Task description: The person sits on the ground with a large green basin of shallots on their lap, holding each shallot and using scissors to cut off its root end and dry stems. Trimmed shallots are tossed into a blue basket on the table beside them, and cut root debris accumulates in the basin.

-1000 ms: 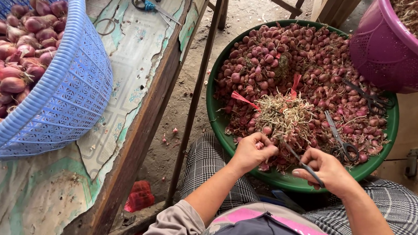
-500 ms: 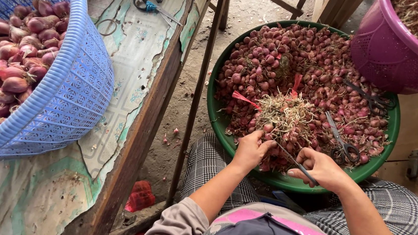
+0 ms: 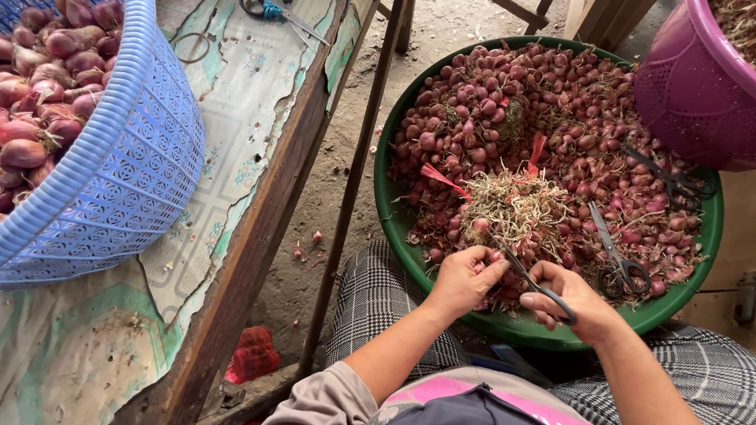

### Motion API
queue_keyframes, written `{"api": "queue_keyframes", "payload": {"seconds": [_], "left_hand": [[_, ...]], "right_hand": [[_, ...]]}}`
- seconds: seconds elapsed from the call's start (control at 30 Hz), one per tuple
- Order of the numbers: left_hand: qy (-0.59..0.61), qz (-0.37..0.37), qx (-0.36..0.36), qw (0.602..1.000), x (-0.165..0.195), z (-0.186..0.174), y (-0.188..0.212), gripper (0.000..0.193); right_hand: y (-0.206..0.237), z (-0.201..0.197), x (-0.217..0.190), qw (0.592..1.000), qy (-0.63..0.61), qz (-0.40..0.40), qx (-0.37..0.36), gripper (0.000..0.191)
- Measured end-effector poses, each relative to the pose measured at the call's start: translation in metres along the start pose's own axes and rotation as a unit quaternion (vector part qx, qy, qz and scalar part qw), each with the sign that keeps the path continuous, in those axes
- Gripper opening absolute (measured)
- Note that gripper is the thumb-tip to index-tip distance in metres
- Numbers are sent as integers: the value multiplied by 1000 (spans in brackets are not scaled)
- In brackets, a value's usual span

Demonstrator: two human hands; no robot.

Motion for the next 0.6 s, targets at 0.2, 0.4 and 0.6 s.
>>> {"api": "queue_keyframes", "payload": {"seconds": [0.2, 0.4, 0.6], "left_hand": [[63, -58, -18, 996, -18, 4, -1, 17], [114, -96, -51, 988, -22, 1, 5, 11], [153, -115, 19, 981, 1, -24, -13, 26]], "right_hand": [[1, 3, 5, 1000, -7, -22, 17, 40], [6, -11, 7, 998, 45, -4, 45, 38], [17, -17, 0, 998, 38, -15, 44, 40]]}}
Point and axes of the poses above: each hand's wrist, its own y-axis away from the middle knuckle, its own z-axis out of the palm, x = y × z, the point moved 5 cm from there along -y, towards the middle knuckle, and after that the axes turned 13 degrees about x, right-handed, at the moved point
